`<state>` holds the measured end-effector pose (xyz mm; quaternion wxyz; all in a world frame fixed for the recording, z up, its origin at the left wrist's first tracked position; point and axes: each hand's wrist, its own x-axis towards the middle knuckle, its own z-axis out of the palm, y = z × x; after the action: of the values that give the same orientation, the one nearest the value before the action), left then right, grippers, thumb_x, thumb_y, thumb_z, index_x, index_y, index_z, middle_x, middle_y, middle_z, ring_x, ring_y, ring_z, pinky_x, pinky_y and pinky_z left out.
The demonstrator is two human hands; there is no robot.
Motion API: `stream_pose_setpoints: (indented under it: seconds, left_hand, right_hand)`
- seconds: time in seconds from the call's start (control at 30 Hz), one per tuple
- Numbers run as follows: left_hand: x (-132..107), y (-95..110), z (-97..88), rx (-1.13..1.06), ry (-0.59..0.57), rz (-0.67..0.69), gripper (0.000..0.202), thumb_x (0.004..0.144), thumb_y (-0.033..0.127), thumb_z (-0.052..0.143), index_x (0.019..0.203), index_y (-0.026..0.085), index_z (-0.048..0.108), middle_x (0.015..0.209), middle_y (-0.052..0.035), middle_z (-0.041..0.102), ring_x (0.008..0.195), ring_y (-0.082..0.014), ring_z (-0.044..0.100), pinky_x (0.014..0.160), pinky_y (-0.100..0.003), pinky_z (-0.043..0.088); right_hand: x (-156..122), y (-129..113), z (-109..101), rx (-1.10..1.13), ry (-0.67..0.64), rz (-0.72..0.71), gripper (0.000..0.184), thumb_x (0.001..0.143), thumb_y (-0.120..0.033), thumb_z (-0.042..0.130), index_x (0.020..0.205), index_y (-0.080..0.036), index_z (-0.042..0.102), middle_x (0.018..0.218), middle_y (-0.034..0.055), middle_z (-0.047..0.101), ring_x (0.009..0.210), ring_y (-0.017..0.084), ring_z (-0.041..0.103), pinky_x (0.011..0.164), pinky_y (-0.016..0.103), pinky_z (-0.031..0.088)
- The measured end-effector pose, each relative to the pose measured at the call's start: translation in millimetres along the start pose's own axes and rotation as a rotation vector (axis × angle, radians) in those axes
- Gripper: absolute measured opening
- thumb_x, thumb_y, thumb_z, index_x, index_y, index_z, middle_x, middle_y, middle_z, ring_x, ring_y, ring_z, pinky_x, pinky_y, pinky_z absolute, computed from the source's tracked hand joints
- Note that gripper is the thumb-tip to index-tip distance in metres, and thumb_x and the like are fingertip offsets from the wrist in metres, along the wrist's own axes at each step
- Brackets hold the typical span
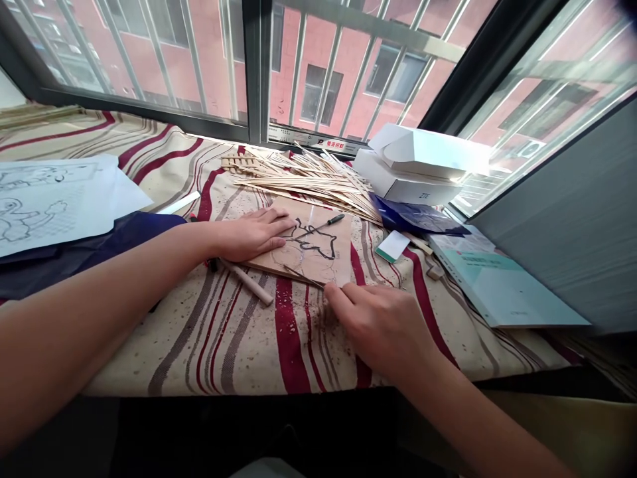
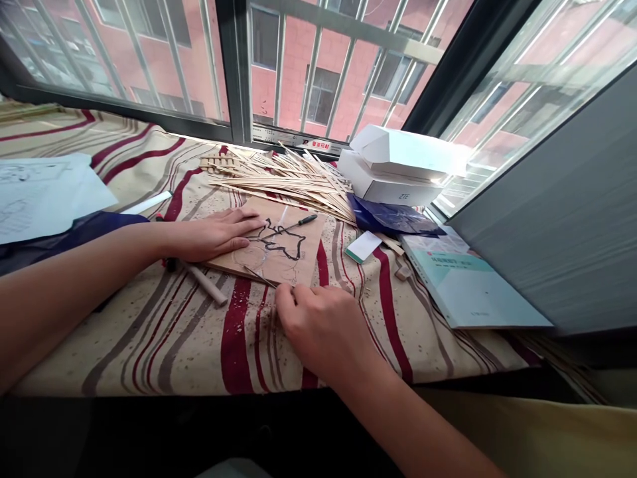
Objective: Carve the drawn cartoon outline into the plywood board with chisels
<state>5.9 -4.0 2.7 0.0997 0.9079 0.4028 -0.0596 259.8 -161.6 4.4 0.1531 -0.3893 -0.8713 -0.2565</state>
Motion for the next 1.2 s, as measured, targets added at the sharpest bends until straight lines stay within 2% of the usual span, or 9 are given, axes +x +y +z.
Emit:
stream_pose_setpoints:
  seconds: [0.37, 0.7, 0.9, 1.07, 1.2]
  left_hand:
    - [1.1, 2.2, 0.0, 0.017, -0.004, 0.009, 0.068, 0.111, 0.05, 0.025, 0.171, 0.018, 0.027, 0.18, -0.0179, 0.021, 0.167, -0.0349, 0.017, 0.134, -0.051, 0.014]
    - [1.1, 3.7, 0.1, -0.003, -0.009, -0.008, 0.068, 0.112, 0.05, 0.028, 0.171, 0.018, 0.028, 0.181, -0.0167, 0.02, 0.167, -0.0356, 0.016, 0.134, -0.05, 0.012]
    - [0.4, 4.5, 0.8, -0.005, 0.004, 0.005, 0.069, 0.11, 0.052, 0.025, 0.171, 0.02, 0.027, 0.181, -0.0166, 0.021, 0.167, -0.0367, 0.016, 0.133, -0.054, 0.015]
    - [-1.5, 5.6, 0.4, -0.014, 0.014, 0.001, 0.069, 0.11, 0.051, 0.025, 0.17, 0.019, 0.027, 0.181, -0.0169, 0.02, 0.167, -0.0372, 0.015, 0.133, -0.055, 0.014]
    - [-0.4, 4.8, -0.4, -0.02, 0.0, 0.015, 0.069, 0.11, 0.051, 0.026, 0.171, 0.017, 0.027, 0.181, -0.0175, 0.019, 0.167, -0.0368, 0.016, 0.134, -0.052, 0.015]
  right_hand:
    - [-0.7, -5.9, -3.5, -0.049, 0.039, 0.011, 0.034, 0.093, 0.002, 0.048, 0.09, -0.012, 0.078, 0.059, -0.001, 0.059, 0.05, 0.016, 0.054, 0.057, 0.032, 0.029]
    - [1.4, -0.7, -4.3, -0.056, 0.022, -0.008, 0.033, 0.092, 0.002, 0.05, 0.088, -0.013, 0.078, 0.059, -0.0004, 0.058, 0.051, 0.016, 0.052, 0.056, 0.035, 0.026]
    - [4.9, 12.1, 5.9, 0.0, 0.045, -0.085, 0.033, 0.098, -0.002, 0.047, 0.088, -0.014, 0.076, 0.059, -0.0016, 0.057, 0.053, 0.015, 0.048, 0.057, 0.032, 0.025]
    - [13.4, 12.0, 3.6, -0.006, -0.012, -0.077, 0.032, 0.089, 0.002, 0.048, 0.082, -0.016, 0.074, 0.059, -0.0016, 0.057, 0.05, 0.016, 0.048, 0.055, 0.033, 0.022]
    - [11.6, 2.4, -5.2, -0.041, -0.006, -0.061, 0.033, 0.087, 0.005, 0.048, 0.081, -0.015, 0.074, 0.057, -0.0013, 0.056, 0.049, 0.016, 0.049, 0.056, 0.032, 0.025]
